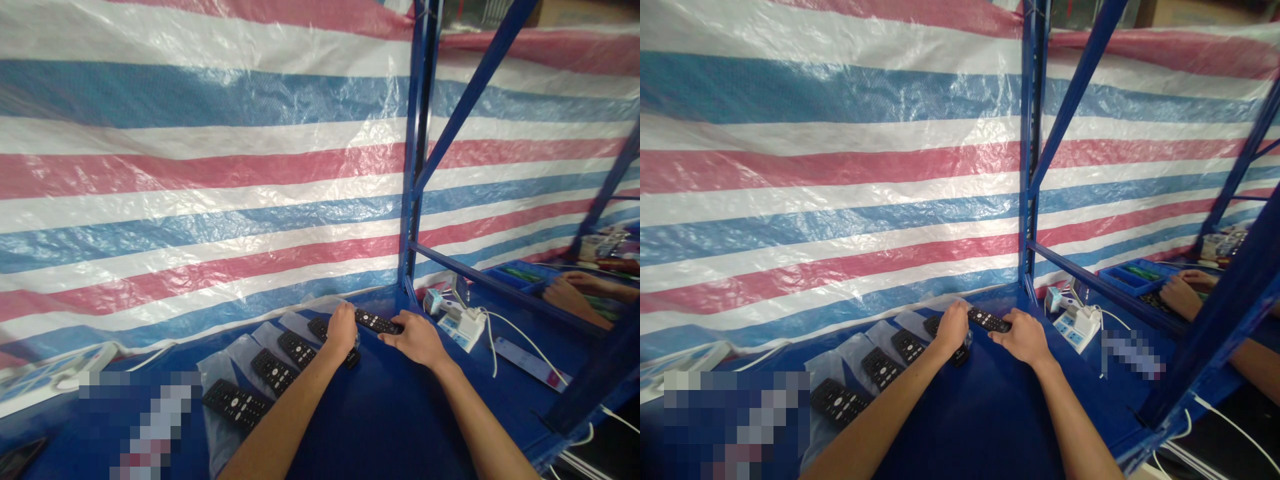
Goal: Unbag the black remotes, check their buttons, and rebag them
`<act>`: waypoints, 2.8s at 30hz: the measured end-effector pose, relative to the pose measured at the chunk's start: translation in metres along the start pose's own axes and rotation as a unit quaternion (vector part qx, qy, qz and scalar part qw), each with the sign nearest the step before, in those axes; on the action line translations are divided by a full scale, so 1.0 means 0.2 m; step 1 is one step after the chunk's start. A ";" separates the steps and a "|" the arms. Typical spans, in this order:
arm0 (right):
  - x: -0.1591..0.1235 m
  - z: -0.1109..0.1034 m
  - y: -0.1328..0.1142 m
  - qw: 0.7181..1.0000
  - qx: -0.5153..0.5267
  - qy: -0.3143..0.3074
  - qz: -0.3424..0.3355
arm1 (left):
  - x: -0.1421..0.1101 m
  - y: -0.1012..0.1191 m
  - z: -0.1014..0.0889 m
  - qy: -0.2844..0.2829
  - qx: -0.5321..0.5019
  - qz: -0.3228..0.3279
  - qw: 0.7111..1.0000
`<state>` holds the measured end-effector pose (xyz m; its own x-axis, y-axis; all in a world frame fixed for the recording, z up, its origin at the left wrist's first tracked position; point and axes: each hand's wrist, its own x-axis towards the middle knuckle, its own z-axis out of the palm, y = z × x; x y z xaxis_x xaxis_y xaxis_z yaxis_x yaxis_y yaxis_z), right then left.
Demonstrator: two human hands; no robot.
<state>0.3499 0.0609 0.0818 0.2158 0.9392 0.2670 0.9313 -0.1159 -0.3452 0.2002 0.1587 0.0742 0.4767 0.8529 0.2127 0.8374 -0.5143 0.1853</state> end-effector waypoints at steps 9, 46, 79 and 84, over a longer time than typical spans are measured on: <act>0.00 0.02 -0.02 0.999 0.034 0.013 0.021 | 0.00 0.00 -0.03 0.024 -0.028 -0.039 0.999; 0.01 0.08 -0.04 0.997 0.064 0.052 0.004 | -0.06 0.03 -0.05 0.084 -0.029 0.007 0.996; 0.03 0.07 0.05 0.958 0.247 -0.124 -0.074 | -0.11 0.09 -0.03 0.008 -0.120 0.032 0.992; 0.03 0.08 0.01 0.972 0.211 -0.088 -0.048 | -0.15 0.13 -0.05 0.006 -0.132 0.062 0.989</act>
<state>0.3491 0.0716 0.0681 0.0461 0.9841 0.1716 0.7334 0.0833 -0.6747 0.2054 0.1183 0.0825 0.5666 0.7816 0.2608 0.6731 -0.6216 0.4007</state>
